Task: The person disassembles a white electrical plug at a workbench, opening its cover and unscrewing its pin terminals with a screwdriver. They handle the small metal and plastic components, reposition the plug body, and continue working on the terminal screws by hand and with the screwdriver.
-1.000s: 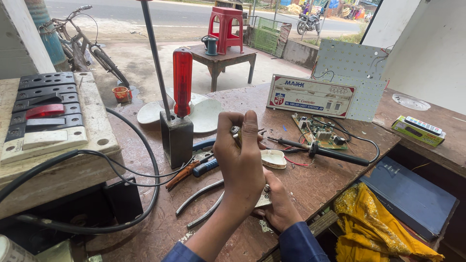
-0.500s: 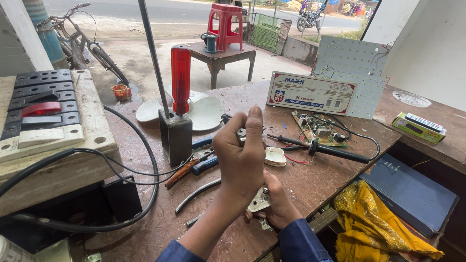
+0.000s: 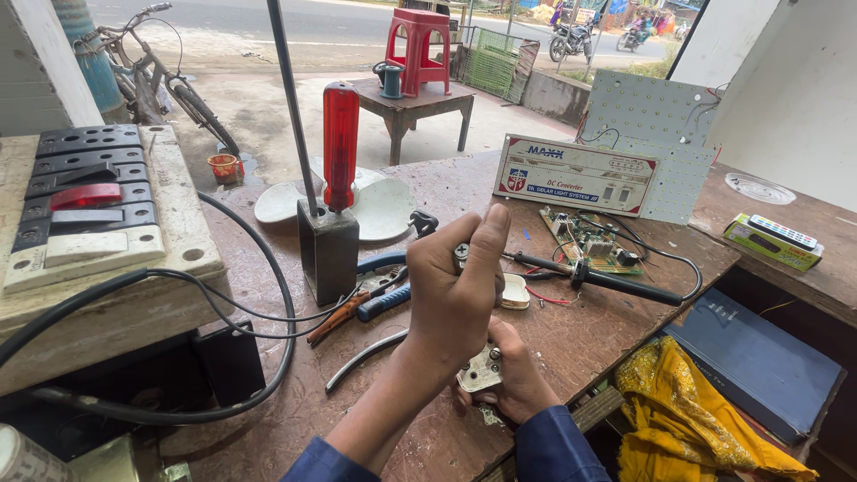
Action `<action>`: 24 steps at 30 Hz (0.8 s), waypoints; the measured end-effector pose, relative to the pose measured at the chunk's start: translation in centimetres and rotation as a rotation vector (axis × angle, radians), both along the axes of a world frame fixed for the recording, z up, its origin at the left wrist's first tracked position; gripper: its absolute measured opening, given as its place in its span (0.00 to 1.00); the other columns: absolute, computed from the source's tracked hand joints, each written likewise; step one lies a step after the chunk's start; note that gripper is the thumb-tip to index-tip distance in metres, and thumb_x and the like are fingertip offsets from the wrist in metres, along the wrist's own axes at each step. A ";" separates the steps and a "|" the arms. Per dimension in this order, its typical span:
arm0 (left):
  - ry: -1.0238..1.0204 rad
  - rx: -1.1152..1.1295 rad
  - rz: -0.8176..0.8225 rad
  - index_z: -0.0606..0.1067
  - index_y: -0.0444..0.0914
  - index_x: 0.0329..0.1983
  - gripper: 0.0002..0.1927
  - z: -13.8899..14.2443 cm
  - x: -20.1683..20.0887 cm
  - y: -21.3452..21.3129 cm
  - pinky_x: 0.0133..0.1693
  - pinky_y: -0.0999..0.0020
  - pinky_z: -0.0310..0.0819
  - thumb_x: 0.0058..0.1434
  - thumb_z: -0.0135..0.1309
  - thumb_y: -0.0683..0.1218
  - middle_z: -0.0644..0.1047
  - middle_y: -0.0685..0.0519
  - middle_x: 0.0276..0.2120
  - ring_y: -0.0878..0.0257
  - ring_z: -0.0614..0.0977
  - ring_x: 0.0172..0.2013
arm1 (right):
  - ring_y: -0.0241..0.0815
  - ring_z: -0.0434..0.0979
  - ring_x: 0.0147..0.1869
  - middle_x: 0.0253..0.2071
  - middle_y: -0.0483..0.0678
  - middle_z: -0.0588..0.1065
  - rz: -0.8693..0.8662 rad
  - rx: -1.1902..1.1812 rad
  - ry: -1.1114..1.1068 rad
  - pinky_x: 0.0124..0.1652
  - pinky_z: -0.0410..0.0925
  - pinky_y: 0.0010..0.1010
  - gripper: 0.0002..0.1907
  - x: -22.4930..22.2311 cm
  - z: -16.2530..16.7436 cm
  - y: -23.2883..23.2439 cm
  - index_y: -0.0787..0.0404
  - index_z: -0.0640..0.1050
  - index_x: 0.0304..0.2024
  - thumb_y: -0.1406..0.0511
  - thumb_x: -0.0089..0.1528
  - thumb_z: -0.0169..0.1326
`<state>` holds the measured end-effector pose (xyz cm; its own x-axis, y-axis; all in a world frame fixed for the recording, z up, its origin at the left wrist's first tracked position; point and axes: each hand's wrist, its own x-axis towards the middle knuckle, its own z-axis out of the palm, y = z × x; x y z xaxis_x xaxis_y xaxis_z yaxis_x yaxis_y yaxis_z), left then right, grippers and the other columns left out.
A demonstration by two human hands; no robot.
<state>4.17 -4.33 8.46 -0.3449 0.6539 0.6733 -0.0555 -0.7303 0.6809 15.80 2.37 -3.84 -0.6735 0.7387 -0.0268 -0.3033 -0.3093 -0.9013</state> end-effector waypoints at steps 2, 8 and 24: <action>0.016 0.013 -0.051 0.68 0.38 0.20 0.23 -0.1 -0.4 0.0 0.18 0.74 0.55 0.74 0.50 0.48 0.67 0.61 0.14 0.76 0.66 0.16 | 0.44 0.74 0.14 0.22 0.56 0.75 -0.050 -0.011 -0.026 0.11 0.63 0.28 0.22 -0.1 0.4 -0.2 0.68 0.72 0.42 0.54 0.68 0.38; 0.038 0.043 -0.122 0.70 0.39 0.22 0.21 -0.6 -1.6 0.6 0.17 0.75 0.57 0.73 0.50 0.49 0.68 0.61 0.15 0.76 0.67 0.16 | 0.44 0.75 0.15 0.22 0.58 0.77 -0.059 0.014 -0.055 0.10 0.61 0.25 0.24 -0.5 1.2 -0.6 0.67 0.72 0.43 0.52 0.69 0.38; -0.173 0.124 -0.006 0.64 0.40 0.29 0.16 -1.3 0.1 0.3 0.23 0.75 0.55 0.75 0.40 0.47 0.63 0.60 0.22 0.74 0.61 0.21 | 0.39 0.77 0.18 0.26 0.52 0.77 -0.002 0.124 -0.057 0.10 0.61 0.21 0.22 -0.4 1.3 -1.2 0.62 0.72 0.50 0.53 0.68 0.37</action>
